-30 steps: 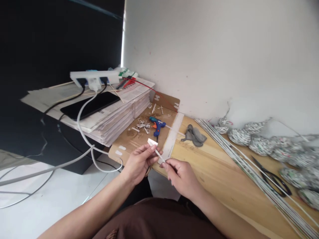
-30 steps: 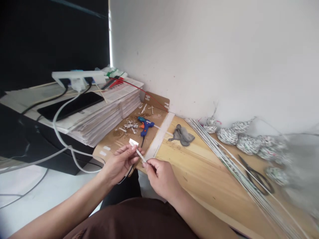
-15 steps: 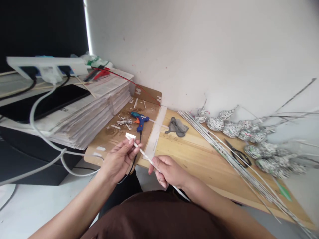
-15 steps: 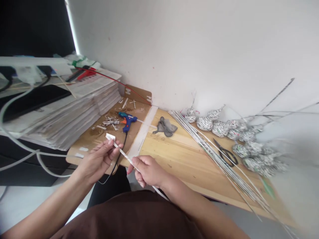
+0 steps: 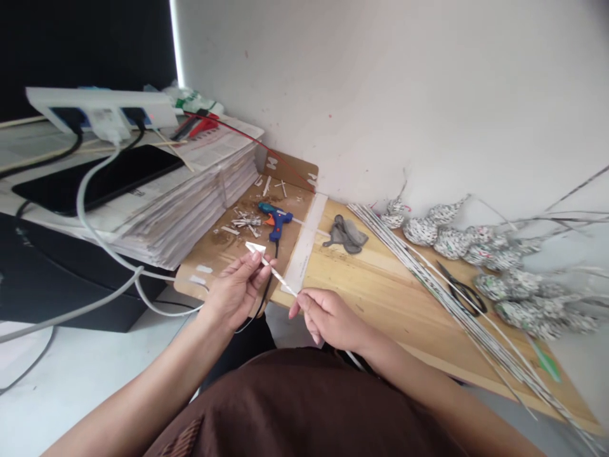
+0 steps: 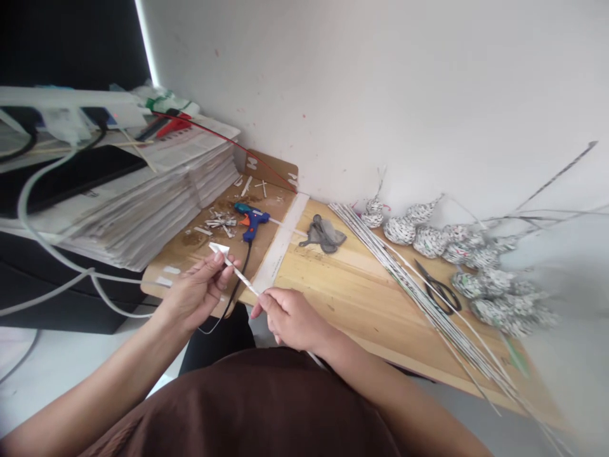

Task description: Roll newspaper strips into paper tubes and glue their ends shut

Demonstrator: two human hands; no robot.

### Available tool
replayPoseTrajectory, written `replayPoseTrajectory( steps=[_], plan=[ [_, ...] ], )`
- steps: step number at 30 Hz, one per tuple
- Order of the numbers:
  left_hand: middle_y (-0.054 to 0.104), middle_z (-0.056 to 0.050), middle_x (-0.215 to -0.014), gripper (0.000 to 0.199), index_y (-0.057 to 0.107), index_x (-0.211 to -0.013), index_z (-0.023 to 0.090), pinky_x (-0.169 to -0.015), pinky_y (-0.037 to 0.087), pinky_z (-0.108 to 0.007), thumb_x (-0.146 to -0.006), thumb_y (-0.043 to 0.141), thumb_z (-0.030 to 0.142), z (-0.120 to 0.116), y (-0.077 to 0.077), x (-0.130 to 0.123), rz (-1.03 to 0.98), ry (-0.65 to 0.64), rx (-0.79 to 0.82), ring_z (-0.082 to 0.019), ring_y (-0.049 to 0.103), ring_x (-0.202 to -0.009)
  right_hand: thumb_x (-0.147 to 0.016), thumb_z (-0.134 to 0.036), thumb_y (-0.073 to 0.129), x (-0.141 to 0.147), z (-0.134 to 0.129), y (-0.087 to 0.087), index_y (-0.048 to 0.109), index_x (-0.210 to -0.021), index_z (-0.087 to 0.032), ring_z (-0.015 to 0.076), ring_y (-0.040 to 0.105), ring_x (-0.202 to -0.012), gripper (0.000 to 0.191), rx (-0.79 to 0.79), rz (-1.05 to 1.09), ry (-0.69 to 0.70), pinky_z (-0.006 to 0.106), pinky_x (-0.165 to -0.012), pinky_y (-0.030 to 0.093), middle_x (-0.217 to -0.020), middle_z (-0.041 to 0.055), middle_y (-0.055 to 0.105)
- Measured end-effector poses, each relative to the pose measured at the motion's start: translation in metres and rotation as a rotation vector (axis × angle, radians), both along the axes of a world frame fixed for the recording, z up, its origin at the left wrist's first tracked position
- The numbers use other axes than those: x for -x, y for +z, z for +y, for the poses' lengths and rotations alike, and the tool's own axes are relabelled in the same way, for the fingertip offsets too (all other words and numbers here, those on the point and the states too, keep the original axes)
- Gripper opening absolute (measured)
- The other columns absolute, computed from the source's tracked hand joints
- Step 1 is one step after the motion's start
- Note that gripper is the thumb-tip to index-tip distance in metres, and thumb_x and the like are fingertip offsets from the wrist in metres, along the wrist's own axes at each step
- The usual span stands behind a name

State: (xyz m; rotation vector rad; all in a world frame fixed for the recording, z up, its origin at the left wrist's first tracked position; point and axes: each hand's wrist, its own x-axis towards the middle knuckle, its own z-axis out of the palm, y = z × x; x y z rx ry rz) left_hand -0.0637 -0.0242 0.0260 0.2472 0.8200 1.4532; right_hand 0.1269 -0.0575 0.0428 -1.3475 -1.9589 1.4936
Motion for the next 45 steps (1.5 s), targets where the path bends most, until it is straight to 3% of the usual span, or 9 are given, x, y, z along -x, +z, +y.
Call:
replayPoseTrajectory(
  steps=[2,8,15,23,28,32,38,42,45],
  plan=[
    [0.069,-0.006,-0.076,0.012,0.069,-0.075,0.008,-0.065,0.059,-0.015,-0.082,0.06,0.004,-0.001,0.0,0.0,-0.007,0.0,0.008,-0.013,0.071,-0.074,-0.098,-0.051,0.025,0.002,0.001,0.0,0.057,-0.095,-0.019,0.0096,0.045,-0.042,0.046,0.118,0.076,0.006,0.021,-0.048,0.037,-0.05,-0.0062,0.042],
    [0.069,-0.007,-0.08,0.01,0.07,-0.078,0.008,-0.07,0.059,-0.017,-0.081,0.061,0.005,-0.003,-0.003,0.002,-0.003,-0.021,-0.018,-0.014,0.07,-0.078,-0.096,-0.042,0.042,0.01,0.005,0.009,0.06,-0.081,-0.019,0.0102,0.05,-0.059,0.033,-0.403,-0.165,-0.04,0.023,-0.059,0.035,-0.063,-0.0011,0.054],
    [0.069,-0.008,-0.08,0.012,0.07,-0.079,0.008,-0.07,0.058,-0.015,-0.083,0.059,0.005,-0.008,-0.002,0.007,0.006,-0.028,-0.021,-0.013,0.07,-0.078,-0.093,-0.058,0.035,0.012,0.013,-0.006,0.06,-0.091,-0.015,0.0077,0.049,-0.041,0.049,0.231,0.151,-0.004,0.018,-0.043,0.04,-0.05,-0.0048,0.049],
    [0.068,-0.004,-0.08,0.001,0.066,-0.081,0.012,-0.067,0.06,-0.019,-0.08,0.066,0.012,-0.009,0.005,0.022,-0.002,-0.064,-0.074,-0.018,0.071,-0.082,-0.085,-0.052,0.058,0.034,0.091,-0.001,0.055,-0.091,-0.018,0.0121,0.063,-0.052,0.035,0.145,0.125,-0.337,0.021,-0.04,0.049,-0.078,0.0043,0.064],
    [0.069,-0.005,-0.079,0.003,0.066,-0.082,0.011,-0.071,0.06,-0.021,-0.08,0.066,0.009,-0.01,0.013,0.031,0.0,-0.002,-0.076,-0.017,0.071,-0.081,-0.074,-0.071,0.057,0.066,0.15,-0.002,0.057,-0.069,-0.016,0.0161,0.06,-0.043,0.055,-0.013,-0.256,-0.311,0.024,-0.035,0.046,-0.058,0.008,0.063],
    [0.07,-0.005,-0.079,0.007,0.066,-0.082,0.012,-0.074,0.06,-0.023,-0.078,0.067,0.007,-0.012,0.013,0.038,0.016,0.031,-0.071,-0.017,0.072,-0.08,-0.068,-0.056,0.072,0.08,0.171,-0.005,0.058,-0.063,-0.015,0.0163,0.056,-0.036,0.044,0.023,-0.308,-0.362,0.024,-0.031,0.04,-0.046,0.0064,0.059],
    [0.07,-0.004,-0.078,0.008,0.066,-0.081,0.012,-0.074,0.06,-0.022,-0.077,0.067,0.005,-0.012,0.01,0.048,0.012,0.025,-0.081,-0.018,0.072,-0.081,-0.079,-0.04,0.064,0.078,0.167,0.003,0.057,-0.075,-0.013,0.0157,0.058,-0.039,0.028,0.179,-0.082,-0.411,0.02,-0.03,0.036,-0.05,0.0059,0.061],
    [0.07,-0.005,-0.078,0.009,0.067,-0.081,0.012,-0.075,0.06,-0.023,-0.076,0.069,0.006,-0.01,0.009,0.05,0.013,0.017,-0.092,-0.019,0.072,-0.082,-0.09,-0.029,0.043,0.07,0.148,0.028,0.051,-0.086,-0.016,0.0092,0.063,-0.054,0.016,0.236,0.202,-0.36,0.015,-0.043,0.045,-0.068,0.0023,0.065],
    [0.071,-0.006,-0.082,0.01,0.067,-0.084,0.012,-0.073,0.06,-0.022,-0.076,0.069,0.007,-0.009,0.01,0.049,0.013,0.003,-0.095,-0.02,0.072,-0.084,-0.087,-0.031,0.049,0.062,0.126,0.047,0.047,-0.09,-0.019,0.0085,0.061,-0.053,0.013,0.257,0.462,-0.293,0.015,-0.04,0.041,-0.071,-0.0012,0.062]
  ],
)
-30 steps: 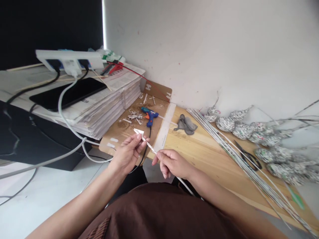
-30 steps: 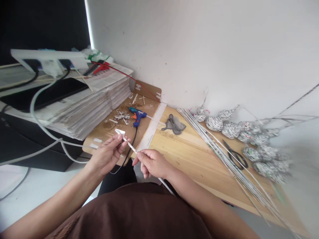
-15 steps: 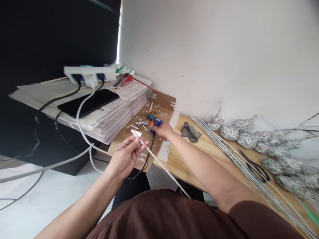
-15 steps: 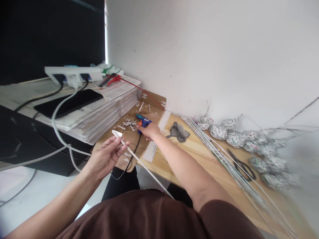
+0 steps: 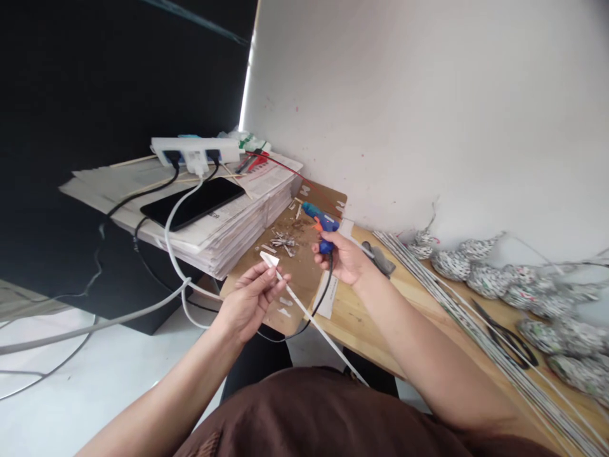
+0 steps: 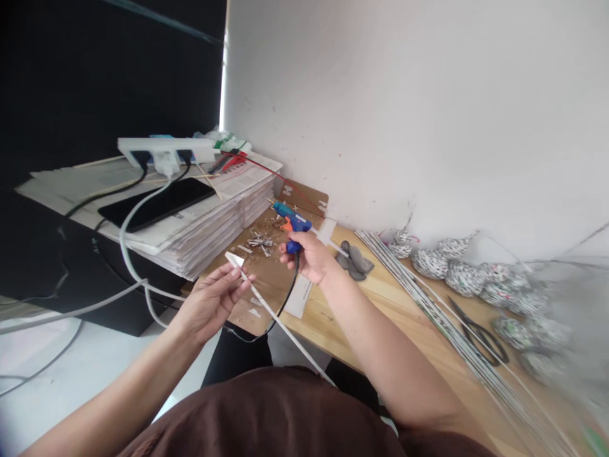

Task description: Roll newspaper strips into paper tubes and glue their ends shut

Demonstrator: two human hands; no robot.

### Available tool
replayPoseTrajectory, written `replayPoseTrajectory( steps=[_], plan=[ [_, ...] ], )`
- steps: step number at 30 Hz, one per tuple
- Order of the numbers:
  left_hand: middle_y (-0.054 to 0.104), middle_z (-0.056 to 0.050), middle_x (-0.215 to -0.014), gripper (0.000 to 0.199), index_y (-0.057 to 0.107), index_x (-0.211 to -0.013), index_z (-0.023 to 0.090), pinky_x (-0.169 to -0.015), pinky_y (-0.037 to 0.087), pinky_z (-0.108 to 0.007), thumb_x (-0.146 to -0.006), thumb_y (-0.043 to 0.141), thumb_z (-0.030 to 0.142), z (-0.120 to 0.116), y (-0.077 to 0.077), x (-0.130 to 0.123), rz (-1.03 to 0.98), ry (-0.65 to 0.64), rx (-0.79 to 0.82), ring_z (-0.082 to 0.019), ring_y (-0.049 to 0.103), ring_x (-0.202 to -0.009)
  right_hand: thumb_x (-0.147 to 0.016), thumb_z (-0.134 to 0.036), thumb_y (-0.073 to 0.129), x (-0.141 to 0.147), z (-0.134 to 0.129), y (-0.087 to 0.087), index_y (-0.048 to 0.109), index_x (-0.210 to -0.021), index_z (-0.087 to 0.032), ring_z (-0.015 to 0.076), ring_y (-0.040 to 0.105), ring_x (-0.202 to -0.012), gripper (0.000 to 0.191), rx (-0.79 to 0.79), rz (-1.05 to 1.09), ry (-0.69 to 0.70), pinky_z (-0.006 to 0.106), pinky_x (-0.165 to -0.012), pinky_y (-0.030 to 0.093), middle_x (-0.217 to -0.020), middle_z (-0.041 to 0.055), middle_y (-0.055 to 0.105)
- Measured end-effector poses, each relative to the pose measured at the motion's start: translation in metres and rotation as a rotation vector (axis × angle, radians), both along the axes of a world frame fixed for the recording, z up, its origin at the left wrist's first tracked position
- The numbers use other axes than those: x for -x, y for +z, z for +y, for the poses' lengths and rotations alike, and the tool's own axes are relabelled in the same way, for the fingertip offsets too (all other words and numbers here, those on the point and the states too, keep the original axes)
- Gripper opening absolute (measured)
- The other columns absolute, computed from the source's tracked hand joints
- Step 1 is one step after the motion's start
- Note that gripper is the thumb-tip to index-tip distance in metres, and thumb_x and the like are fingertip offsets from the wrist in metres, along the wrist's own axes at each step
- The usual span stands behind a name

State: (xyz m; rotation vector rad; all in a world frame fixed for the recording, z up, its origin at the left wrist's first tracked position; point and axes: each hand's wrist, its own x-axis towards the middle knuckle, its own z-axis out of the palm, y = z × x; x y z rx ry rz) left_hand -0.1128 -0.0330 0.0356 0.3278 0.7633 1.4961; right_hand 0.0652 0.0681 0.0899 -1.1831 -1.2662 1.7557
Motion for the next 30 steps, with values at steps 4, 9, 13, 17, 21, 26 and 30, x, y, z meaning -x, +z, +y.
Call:
replayPoseTrajectory(
  steps=[4,9,13,17,21,26,30],
  plan=[
    [0.071,-0.007,-0.082,0.01,0.067,-0.085,0.011,-0.072,0.06,-0.022,-0.076,0.068,0.006,0.002,0.005,-0.005,0.005,-0.01,-0.004,-0.019,0.072,-0.081,-0.08,-0.038,0.064,-0.01,-0.036,0.01,0.045,-0.098,-0.022,0.0123,0.064,-0.052,0.031,-0.169,0.155,0.026,0.015,-0.03,0.029,-0.078,-0.0015,0.063],
    [0.071,-0.007,-0.082,0.01,0.068,-0.085,0.01,-0.071,0.06,-0.023,-0.076,0.068,0.006,0.005,0.012,-0.014,0.008,-0.013,-0.012,-0.019,0.072,-0.078,-0.085,-0.047,0.059,-0.022,-0.072,0.008,0.046,-0.1,-0.021,0.0154,0.068,-0.058,0.033,-0.267,0.036,0.037,0.014,-0.031,0.026,-0.082,0.0031,0.066],
    [0.071,-0.006,-0.084,0.013,0.068,-0.087,0.012,-0.068,0.06,-0.023,-0.075,0.07,0.009,0.006,0.014,-0.019,0.033,-0.034,-0.03,-0.019,0.072,-0.078,-0.085,-0.042,0.062,-0.031,-0.087,0.009,0.051,-0.106,-0.018,0.0154,0.067,-0.057,0.033,-0.369,-0.113,-0.039,0.018,-0.038,0.038,-0.071,0.0018,0.065],
    [0.071,-0.005,-0.086,0.016,0.068,-0.089,0.013,-0.065,0.06,-0.022,-0.073,0.072,0.011,0.006,0.018,-0.023,0.055,-0.043,-0.051,-0.019,0.072,-0.078,-0.086,-0.039,0.062,-0.036,-0.095,0.01,0.057,-0.103,-0.015,0.0129,0.063,-0.054,0.03,-0.358,-0.121,-0.004,0.023,-0.05,0.05,-0.067,0.0006,0.063],
    [0.07,-0.005,-0.086,0.02,0.068,-0.09,0.013,-0.063,0.06,-0.022,-0.071,0.075,0.014,0.005,0.022,-0.027,0.072,-0.036,-0.069,-0.019,0.072,-0.078,-0.084,-0.04,0.063,-0.037,-0.099,0.008,0.06,-0.102,-0.014,0.0106,0.053,-0.047,0.032,-0.338,-0.138,-0.047,0.024,-0.045,0.049,-0.056,-0.0035,0.054],
    [0.07,-0.004,-0.083,0.028,0.066,-0.094,0.014,-0.062,0.06,-0.022,-0.069,0.077,0.017,0.007,0.025,-0.032,0.103,-0.036,-0.072,-0.021,0.072,-0.08,-0.085,-0.041,0.062,-0.039,-0.102,0.007,0.06,-0.087,-0.016,0.0109,0.053,-0.047,0.026,-0.402,-0.262,-0.092,0.022,-0.046,0.046,-0.054,-0.0028,0.054],
    [0.071,-0.004,-0.086,0.029,0.065,-0.095,0.014,-0.063,0.06,-0.022,-0.07,0.077,0.018,0.006,0.025,-0.034,0.12,-0.045,-0.081,-0.021,0.072,-0.081,-0.086,-0.041,0.061,-0.04,-0.105,0.006,0.06,-0.086,-0.017,0.0112,0.053,-0.047,0.024,-0.451,-0.34,-0.119,0.022,-0.047,0.044,-0.054,-0.0028,0.055]
  ],
)
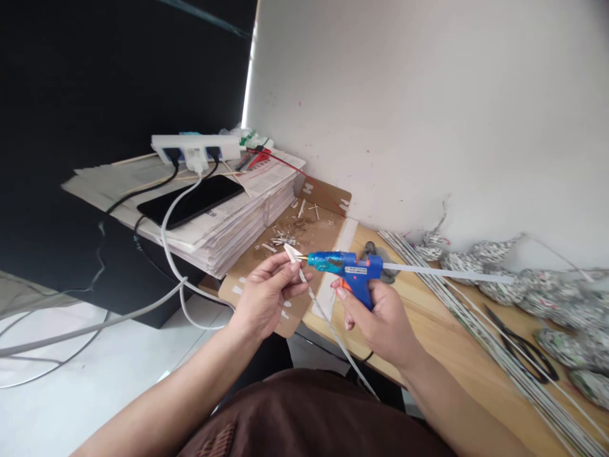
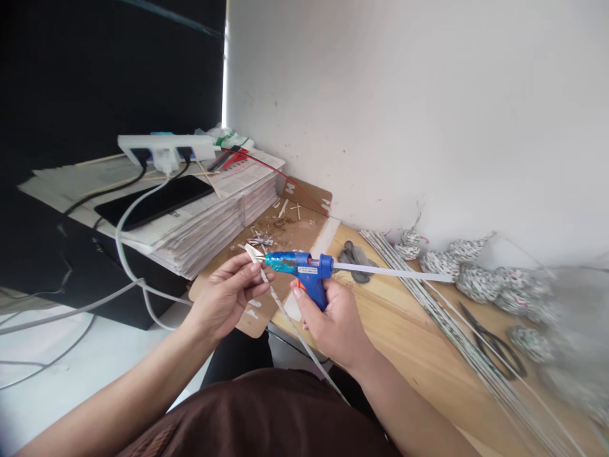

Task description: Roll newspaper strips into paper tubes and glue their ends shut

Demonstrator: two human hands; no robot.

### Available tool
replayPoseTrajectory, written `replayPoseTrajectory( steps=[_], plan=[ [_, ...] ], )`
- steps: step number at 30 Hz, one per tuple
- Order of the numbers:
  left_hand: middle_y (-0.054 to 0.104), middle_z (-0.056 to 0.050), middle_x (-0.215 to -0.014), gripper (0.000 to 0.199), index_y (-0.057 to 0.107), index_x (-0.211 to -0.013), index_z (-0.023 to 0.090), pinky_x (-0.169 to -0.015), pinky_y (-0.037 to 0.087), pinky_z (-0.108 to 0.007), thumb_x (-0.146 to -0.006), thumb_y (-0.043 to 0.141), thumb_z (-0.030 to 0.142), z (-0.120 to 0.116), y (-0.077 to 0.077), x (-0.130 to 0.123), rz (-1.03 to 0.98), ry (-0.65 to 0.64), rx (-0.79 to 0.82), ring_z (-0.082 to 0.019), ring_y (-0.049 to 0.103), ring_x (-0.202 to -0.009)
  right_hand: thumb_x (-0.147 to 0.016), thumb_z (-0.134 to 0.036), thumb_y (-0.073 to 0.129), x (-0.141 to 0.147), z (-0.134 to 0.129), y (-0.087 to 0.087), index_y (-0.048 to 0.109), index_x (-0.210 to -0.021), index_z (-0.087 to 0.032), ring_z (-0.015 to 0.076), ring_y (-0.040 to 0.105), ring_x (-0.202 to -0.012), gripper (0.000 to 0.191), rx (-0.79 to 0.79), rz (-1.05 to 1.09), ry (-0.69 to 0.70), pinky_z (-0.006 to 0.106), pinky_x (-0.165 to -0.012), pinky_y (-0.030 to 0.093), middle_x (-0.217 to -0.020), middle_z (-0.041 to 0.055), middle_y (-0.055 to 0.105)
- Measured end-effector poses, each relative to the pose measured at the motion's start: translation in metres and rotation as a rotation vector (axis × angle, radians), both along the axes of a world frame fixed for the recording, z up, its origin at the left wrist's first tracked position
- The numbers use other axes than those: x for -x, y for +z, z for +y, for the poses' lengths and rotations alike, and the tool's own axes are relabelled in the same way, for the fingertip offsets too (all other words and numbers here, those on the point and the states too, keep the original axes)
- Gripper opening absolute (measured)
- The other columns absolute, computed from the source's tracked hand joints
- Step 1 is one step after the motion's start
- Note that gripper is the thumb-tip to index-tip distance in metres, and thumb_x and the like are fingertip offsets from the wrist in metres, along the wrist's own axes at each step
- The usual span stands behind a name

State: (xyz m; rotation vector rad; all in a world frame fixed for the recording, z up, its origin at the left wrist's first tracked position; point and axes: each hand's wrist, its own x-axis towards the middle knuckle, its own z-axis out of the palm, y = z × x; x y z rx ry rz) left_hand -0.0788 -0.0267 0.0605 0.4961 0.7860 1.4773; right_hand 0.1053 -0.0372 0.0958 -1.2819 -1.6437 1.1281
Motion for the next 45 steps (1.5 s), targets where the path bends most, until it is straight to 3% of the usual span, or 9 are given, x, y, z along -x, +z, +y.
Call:
replayPoseTrajectory(
  steps=[26,36,45],
  plan=[
    [0.07,-0.004,-0.083,0.028,0.065,-0.096,0.014,-0.062,0.06,-0.023,-0.071,0.077,0.019,0.001,0.002,-0.006,0.016,-0.022,-0.003,-0.02,0.072,-0.078,-0.087,-0.041,0.057,-0.007,0.0,-0.005,0.056,-0.081,-0.017,0.0113,0.051,-0.049,0.025,-0.118,-0.197,-0.031,0.022,-0.047,0.042,-0.058,-0.003,0.05],
    [0.071,-0.004,-0.084,0.026,0.062,-0.096,0.014,-0.062,0.06,-0.023,-0.073,0.075,0.02,0.0,0.002,-0.006,-0.013,-0.026,-0.012,-0.019,0.072,-0.078,-0.086,-0.042,0.056,-0.004,-0.003,0.004,0.055,-0.071,-0.018,0.0134,0.052,-0.047,0.028,-0.193,-0.281,-0.068,0.024,-0.047,0.042,-0.052,-0.0018,0.053],
    [0.071,-0.004,-0.087,0.03,0.065,-0.095,0.016,-0.06,0.06,-0.024,-0.069,0.078,0.02,-0.002,0.001,-0.003,-0.007,-0.002,0.013,-0.019,0.072,-0.075,-0.083,-0.046,0.059,-0.008,-0.001,0.0,0.054,-0.068,-0.019,0.0158,0.054,-0.047,0.031,-0.147,-0.264,-0.113,0.026,-0.046,0.042,-0.052,0.0001,0.056]
  ],
)
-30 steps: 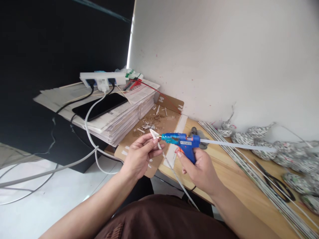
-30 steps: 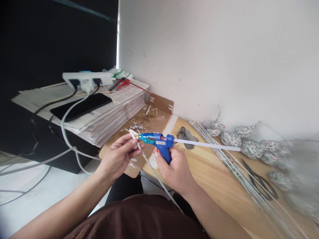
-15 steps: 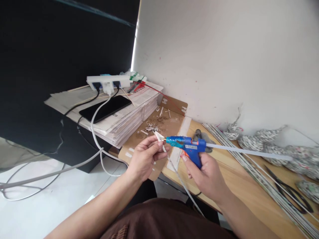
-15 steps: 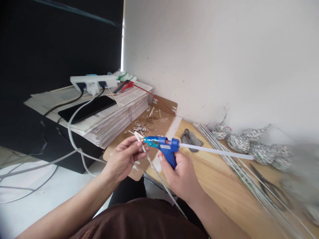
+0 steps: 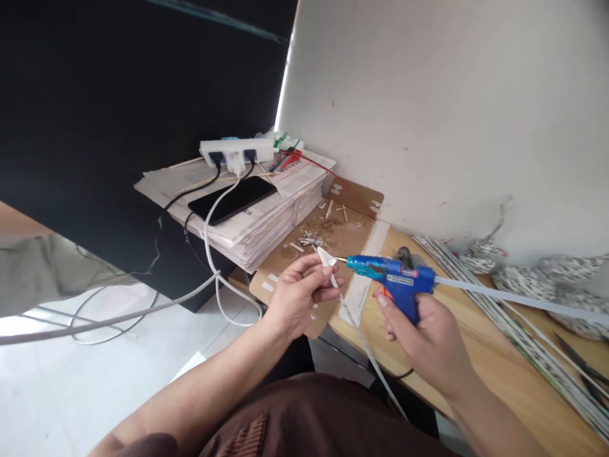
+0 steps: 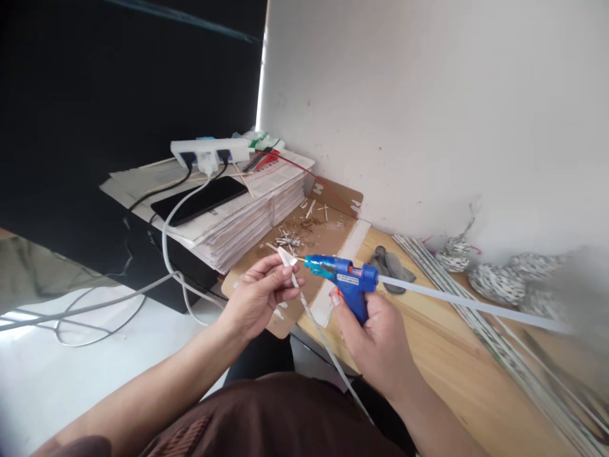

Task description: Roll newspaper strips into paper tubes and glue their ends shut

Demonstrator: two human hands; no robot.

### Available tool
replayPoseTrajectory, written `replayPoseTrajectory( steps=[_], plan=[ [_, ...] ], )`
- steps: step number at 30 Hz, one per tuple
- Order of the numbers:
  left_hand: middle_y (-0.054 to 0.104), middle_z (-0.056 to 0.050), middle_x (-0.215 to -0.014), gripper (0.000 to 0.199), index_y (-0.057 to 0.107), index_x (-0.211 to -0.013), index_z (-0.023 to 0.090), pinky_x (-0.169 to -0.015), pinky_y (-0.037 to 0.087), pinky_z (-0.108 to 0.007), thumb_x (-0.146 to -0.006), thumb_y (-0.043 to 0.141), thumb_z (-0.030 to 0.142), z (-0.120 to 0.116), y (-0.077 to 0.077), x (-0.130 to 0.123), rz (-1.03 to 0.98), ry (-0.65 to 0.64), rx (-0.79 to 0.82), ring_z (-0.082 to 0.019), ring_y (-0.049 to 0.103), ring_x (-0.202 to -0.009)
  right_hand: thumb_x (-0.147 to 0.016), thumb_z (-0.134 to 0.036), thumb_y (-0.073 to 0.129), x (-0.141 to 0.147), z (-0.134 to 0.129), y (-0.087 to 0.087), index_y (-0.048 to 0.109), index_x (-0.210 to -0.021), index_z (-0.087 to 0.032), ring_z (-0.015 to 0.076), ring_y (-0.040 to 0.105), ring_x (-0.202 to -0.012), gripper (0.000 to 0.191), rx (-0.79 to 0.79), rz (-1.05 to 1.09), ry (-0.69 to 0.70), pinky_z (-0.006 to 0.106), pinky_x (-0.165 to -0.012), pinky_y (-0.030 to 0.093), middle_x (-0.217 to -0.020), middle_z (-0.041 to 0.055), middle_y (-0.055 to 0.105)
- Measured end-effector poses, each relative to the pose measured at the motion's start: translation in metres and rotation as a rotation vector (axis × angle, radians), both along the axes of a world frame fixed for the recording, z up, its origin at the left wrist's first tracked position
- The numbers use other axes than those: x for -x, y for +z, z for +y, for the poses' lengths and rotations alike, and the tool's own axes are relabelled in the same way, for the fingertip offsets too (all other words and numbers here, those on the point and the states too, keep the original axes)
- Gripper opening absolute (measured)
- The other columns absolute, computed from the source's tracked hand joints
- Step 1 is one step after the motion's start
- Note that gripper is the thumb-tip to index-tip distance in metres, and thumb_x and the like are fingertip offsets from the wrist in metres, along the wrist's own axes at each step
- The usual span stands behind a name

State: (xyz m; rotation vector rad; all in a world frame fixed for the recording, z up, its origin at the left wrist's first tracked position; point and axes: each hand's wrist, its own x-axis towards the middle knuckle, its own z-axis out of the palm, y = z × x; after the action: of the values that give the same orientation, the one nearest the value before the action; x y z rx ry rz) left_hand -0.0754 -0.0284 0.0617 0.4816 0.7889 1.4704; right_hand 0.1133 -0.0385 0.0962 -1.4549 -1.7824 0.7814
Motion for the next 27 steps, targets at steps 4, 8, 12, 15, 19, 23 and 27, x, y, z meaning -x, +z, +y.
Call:
replayPoseTrajectory(
  steps=[4,8,12,15,19,23,27],
  plan=[
    [0.071,-0.003,-0.086,0.029,0.065,-0.095,0.016,-0.061,0.06,-0.024,-0.069,0.078,0.02,-0.001,0.0,0.001,0.001,0.004,-0.003,-0.018,0.071,-0.075,-0.084,-0.045,0.059,0.002,-0.003,0.001,0.05,-0.062,-0.021,0.0162,0.054,-0.046,0.034,0.026,0.032,0.021,0.027,-0.045,0.042,-0.05,0.0004,0.055],
    [0.071,-0.003,-0.084,0.027,0.065,-0.096,0.016,-0.062,0.06,-0.024,-0.072,0.076,0.02,-0.003,-0.001,0.001,0.0,-0.017,-0.032,-0.018,0.071,-0.076,-0.083,-0.044,0.059,0.005,-0.004,-0.001,0.055,-0.067,-0.02,0.0156,0.053,-0.045,0.029,-0.001,0.007,0.046,0.026,-0.044,0.041,-0.051,-0.0005,0.055],
    [0.071,-0.004,-0.088,0.028,0.064,-0.096,0.015,-0.062,0.06,-0.024,-0.072,0.076,0.021,-0.003,-0.003,0.002,0.001,-0.004,-0.02,-0.019,0.071,-0.076,-0.083,-0.045,0.06,0.005,0.0,-0.003,0.056,-0.068,-0.02,0.0159,0.053,-0.045,0.03,-0.007,0.011,0.037,0.026,-0.043,0.042,-0.051,-0.0002,0.055],
    [0.071,-0.004,-0.088,0.027,0.064,-0.094,0.015,-0.061,0.059,-0.024,-0.071,0.077,0.022,-0.002,-0.003,0.005,0.0,0.005,-0.007,-0.019,0.071,-0.077,-0.083,-0.046,0.06,0.004,0.002,-0.002,0.055,-0.068,-0.019,0.0155,0.053,-0.045,0.031,0.005,0.027,0.019,0.026,-0.044,0.043,-0.051,-0.0001,0.055],
    [0.071,-0.004,-0.087,0.028,0.064,-0.095,0.016,-0.062,0.06,-0.025,-0.071,0.077,0.02,-0.003,-0.005,0.008,-0.004,0.016,-0.009,-0.019,0.071,-0.076,-0.084,-0.046,0.059,0.007,-0.001,0.0,0.053,-0.065,-0.02,0.0149,0.054,-0.046,0.033,0.059,0.075,0.044,0.025,-0.043,0.043,-0.051,0.0001,0.055],
    [0.071,-0.005,-0.086,0.027,0.064,-0.095,0.016,-0.062,0.06,-0.025,-0.072,0.076,0.021,-0.004,-0.006,0.01,-0.002,0.004,-0.031,-0.019,0.071,-0.076,-0.083,-0.046,0.06,0.012,-0.002,-0.001,0.054,-0.068,-0.02,0.0142,0.053,-0.045,0.031,0.074,0.07,0.067,0.025,-0.043,0.042,-0.05,-0.0011,0.054],
    [0.071,-0.005,-0.087,0.03,0.064,-0.096,0.016,-0.061,0.06,-0.024,-0.07,0.078,0.022,-0.004,-0.009,0.014,-0.01,0.038,-0.01,-0.021,0.072,-0.078,-0.081,-0.046,0.063,0.01,0.011,-0.009,0.057,-0.08,-0.017,0.0137,0.055,-0.047,0.03,0.096,0.177,0.015,0.025,-0.047,0.046,-0.052,-0.0021,0.055]
  ],
)
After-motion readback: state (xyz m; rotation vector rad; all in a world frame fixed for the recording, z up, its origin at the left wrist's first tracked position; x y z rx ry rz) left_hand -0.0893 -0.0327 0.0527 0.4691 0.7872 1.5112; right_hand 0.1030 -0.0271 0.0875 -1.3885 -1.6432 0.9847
